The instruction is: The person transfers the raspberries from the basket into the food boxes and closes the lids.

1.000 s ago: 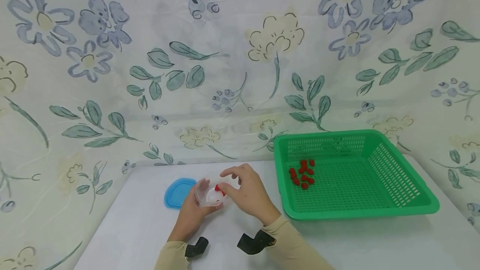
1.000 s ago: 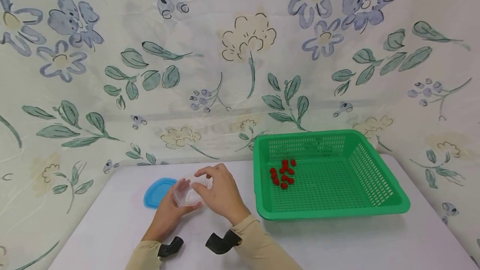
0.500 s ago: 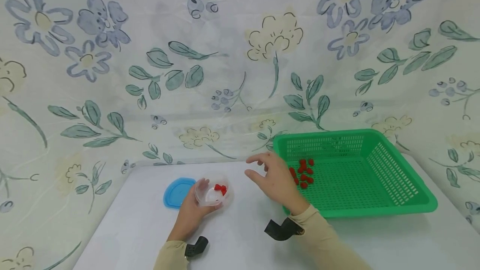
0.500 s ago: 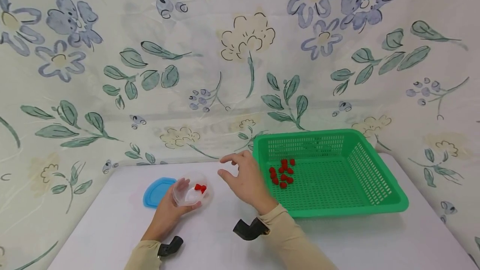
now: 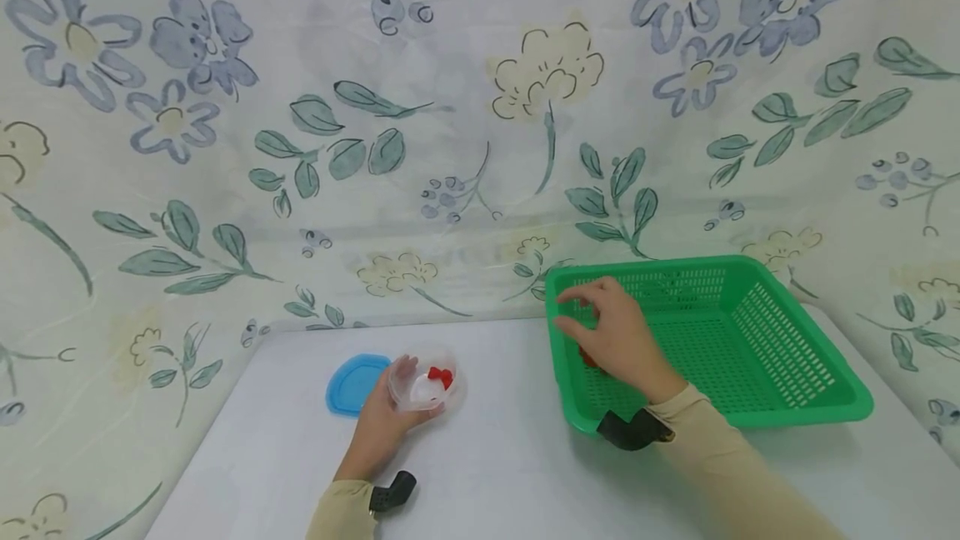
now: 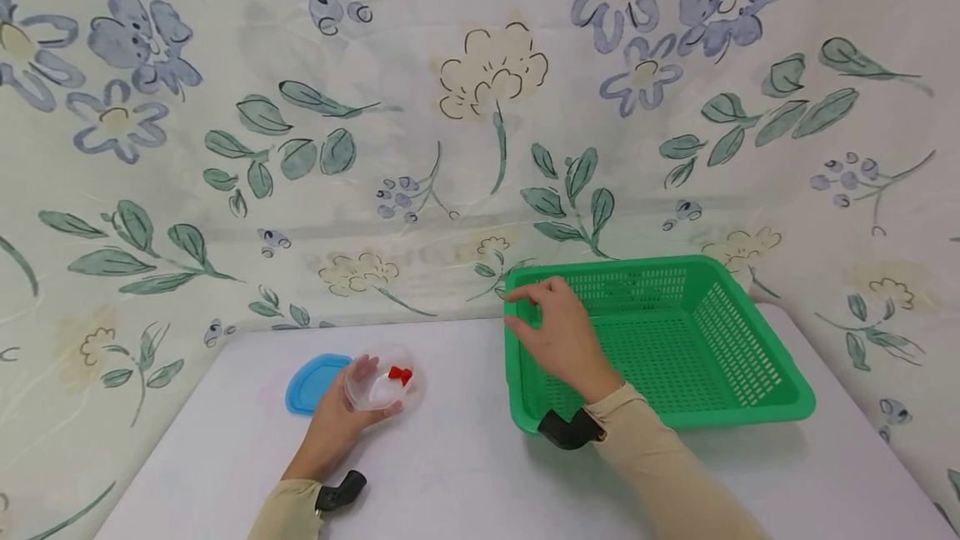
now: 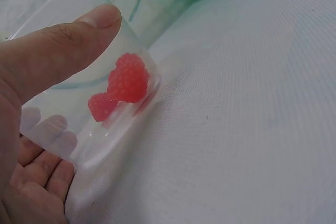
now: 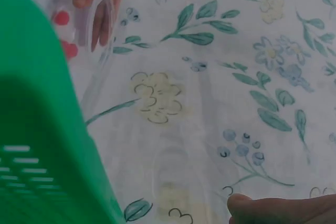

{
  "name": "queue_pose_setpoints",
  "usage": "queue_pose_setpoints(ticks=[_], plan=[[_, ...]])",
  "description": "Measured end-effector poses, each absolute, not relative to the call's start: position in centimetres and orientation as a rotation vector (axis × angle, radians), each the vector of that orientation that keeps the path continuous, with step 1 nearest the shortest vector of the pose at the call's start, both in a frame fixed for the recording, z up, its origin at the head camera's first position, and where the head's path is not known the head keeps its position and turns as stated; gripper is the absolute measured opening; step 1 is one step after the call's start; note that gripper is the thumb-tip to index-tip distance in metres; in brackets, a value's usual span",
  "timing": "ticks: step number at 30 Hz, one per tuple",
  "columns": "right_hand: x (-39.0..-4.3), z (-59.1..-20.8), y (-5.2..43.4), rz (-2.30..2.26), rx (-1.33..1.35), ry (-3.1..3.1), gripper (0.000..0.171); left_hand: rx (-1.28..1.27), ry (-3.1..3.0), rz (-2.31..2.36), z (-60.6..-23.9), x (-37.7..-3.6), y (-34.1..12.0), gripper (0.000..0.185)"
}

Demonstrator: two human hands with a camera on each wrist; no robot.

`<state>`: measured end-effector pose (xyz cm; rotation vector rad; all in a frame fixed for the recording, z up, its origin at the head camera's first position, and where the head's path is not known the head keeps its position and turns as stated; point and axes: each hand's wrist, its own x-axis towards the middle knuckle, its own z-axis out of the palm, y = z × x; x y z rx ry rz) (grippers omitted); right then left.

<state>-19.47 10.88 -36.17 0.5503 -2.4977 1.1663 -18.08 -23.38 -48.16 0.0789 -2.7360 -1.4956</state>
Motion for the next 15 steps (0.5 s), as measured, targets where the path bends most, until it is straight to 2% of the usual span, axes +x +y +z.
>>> queue_pose_setpoints(ticks=[15], plan=[[-22.6,-37.0,16.7,0.968,0.548,-2.632,0.028,0.091,-2.723,-1.499,-48.4,-18.1,-23.3,0.1]])
